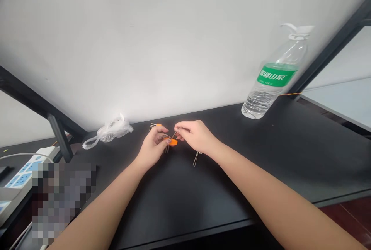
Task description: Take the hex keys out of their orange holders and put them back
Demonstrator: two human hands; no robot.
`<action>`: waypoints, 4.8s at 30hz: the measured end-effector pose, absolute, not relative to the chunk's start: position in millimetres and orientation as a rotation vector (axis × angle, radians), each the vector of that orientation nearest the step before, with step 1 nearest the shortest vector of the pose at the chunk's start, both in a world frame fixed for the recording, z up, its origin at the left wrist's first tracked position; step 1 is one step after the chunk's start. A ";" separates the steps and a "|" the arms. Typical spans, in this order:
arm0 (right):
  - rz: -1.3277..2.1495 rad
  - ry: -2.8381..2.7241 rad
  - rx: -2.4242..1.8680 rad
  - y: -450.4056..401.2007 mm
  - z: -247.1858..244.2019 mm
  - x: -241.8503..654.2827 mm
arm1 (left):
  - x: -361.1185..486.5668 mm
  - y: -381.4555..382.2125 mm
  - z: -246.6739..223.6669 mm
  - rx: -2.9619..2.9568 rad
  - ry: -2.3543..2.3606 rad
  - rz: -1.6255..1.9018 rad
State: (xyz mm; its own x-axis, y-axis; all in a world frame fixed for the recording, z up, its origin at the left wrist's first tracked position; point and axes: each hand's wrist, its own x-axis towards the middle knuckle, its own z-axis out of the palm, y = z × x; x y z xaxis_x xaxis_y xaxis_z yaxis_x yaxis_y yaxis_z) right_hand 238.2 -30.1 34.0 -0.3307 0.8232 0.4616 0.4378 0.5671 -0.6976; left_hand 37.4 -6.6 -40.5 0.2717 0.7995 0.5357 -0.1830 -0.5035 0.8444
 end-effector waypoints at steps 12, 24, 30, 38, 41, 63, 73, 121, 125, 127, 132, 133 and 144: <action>1.020 -1.780 -1.012 -19.2 31.1 239.1 | 39.5 -6.7 -43.1 1.616 0.545 1.330; 0.886 -1.871 -1.043 -26.7 34.1 239.4 | 39.3 -6.3 -40.4 1.578 0.508 1.352; 0.513 -2.173 -1.066 -36.9 27.4 225.6 | 41.1 -4.3 -38.3 1.493 0.420 1.352; 0.742 -2.120 -1.137 -29.9 18.7 225.8 | 39.5 2.1 -43.8 1.574 0.649 1.304; 0.823 -2.039 -1.158 -25.9 17.8 227.2 | 37.0 4.2 -43.5 1.555 0.767 1.390; 0.952 -1.997 -1.075 -24.9 26.0 237.1 | 37.4 -17.2 -31.2 2.288 0.940 1.525; 0.734 -2.090 -1.239 -26.4 47.9 257.1 | 35.1 -14.4 -37.1 2.354 0.956 1.468; 0.419 -2.055 -0.780 -57.6 50.6 245.3 | 32.3 -23.6 -30.6 2.318 0.842 1.386; 0.369 -2.076 -0.812 -58.2 52.1 247.4 | 33.3 -25.9 -30.5 2.341 0.824 1.380; 0.342 -2.098 -0.815 -57.9 52.7 248.9 | 33.4 -26.5 -30.3 2.355 0.816 1.372; 0.245 -2.150 -0.805 -59.7 54.0 250.2 | 32.8 -25.2 -30.6 2.389 0.760 1.345; 0.244 -2.155 -0.801 -60.3 53.6 249.1 | 32.9 -24.8 -30.8 2.399 0.736 1.342; 0.466 -1.995 -0.846 -40.3 24.2 223.4 | 37.6 -24.5 -32.2 2.388 0.611 1.331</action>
